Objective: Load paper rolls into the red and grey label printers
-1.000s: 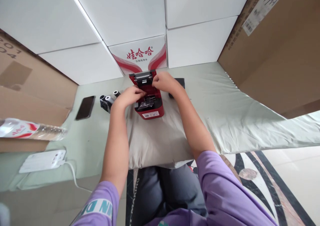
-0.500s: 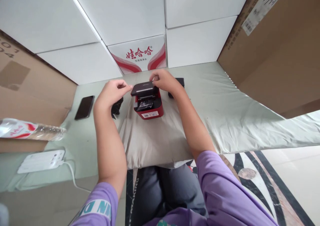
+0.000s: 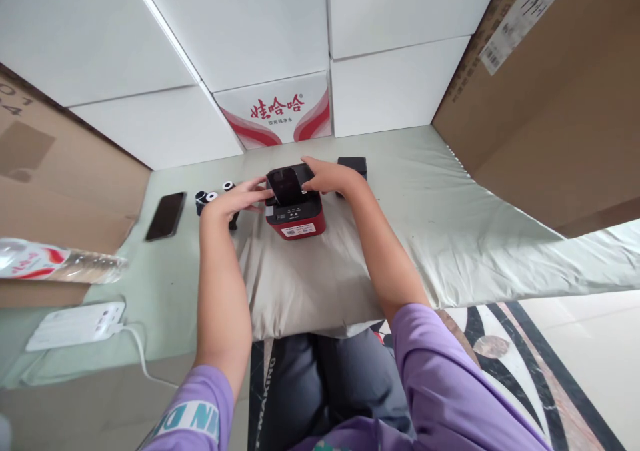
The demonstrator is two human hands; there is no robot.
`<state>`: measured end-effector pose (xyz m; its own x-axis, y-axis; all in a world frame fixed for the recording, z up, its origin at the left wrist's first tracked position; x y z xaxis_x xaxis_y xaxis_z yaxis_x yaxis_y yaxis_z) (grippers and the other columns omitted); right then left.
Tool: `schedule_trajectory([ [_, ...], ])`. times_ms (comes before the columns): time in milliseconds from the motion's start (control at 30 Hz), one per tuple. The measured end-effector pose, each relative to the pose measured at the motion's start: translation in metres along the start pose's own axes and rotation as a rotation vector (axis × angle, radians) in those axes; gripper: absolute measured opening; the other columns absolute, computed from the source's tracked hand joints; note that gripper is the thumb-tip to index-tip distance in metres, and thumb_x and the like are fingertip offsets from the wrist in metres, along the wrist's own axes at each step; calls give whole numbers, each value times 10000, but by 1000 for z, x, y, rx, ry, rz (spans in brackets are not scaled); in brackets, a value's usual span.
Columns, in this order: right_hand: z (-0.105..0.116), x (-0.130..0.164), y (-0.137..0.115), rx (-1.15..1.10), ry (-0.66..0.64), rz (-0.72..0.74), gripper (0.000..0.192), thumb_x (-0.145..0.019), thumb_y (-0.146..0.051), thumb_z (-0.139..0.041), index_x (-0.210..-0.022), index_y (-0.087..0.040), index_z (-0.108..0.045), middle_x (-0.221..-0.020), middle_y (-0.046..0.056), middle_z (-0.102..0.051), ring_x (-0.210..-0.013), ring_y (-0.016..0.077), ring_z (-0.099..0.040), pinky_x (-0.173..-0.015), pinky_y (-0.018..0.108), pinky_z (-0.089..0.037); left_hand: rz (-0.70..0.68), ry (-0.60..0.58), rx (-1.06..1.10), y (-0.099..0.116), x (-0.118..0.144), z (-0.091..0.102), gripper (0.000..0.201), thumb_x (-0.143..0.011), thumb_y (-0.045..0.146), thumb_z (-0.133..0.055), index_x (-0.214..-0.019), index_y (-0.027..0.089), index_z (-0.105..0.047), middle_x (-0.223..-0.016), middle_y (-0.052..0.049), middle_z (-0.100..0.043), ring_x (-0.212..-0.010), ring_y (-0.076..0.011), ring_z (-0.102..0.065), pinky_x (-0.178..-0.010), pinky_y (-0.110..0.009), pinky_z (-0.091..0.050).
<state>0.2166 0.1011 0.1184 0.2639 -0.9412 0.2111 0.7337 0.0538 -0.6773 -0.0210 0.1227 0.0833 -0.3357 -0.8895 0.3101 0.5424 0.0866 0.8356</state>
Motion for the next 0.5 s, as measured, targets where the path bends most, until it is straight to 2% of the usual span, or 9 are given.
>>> schedule_trajectory([
  [100, -2, -1, 3, -128, -46, -23, 921, -869, -250, -733, -1660, -274, -263, -1554, 124, -566, -1081, 274, -727, -837, 352, -635, -50, -38, 66, -2, -2, -3, 833, -722, 514, -816, -1490, 310, -565, -1384, -92, -687, -1274, -309, -648, -791, -301, -577],
  [267, -3, -1, 3, -176, -45, -20, 850, -843, -249, -794, -1594, -285, -397, -1543, 96, -575, -1076, 282, -735, -855, 349, -653, -78, -39, 136, -6, -5, -6, 771, -732, 491, -821, -1451, 322, -603, -1438, -72, -655, -1305, -309, -626, -847, -321, -601],
  [400, -4, -5, 6, -163, -53, 16, 759, -857, -248, -766, -1549, -287, -457, -1549, 88, -571, -1105, 279, -720, -763, 315, -664, -80, -27, 210, -12, -8, -8, 752, -726, 458, -839, -1429, 306, -621, -1419, -80, -668, -1252, -295, -666, -929, -363, -613],
  [500, -5, -7, 10, -180, -49, 32, 774, -845, -248, -771, -1551, -283, -456, -1581, 100, -537, -1053, 259, -731, -719, 304, -663, -80, -19, 224, -16, -9, -10, 731, -738, 440, -838, -1427, 310, -628, -1369, -75, -702, -1241, -286, -679, -976, -377, -604],
])
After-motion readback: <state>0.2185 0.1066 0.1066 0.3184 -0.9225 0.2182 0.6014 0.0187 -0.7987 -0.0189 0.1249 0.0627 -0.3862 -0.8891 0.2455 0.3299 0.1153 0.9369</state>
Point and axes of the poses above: each hand's wrist, its own x-axis away from the middle knuckle, its own z-axis out of the back of the hand, y = z × x, the point moved 4 cm from there along -x, towards the middle knuckle
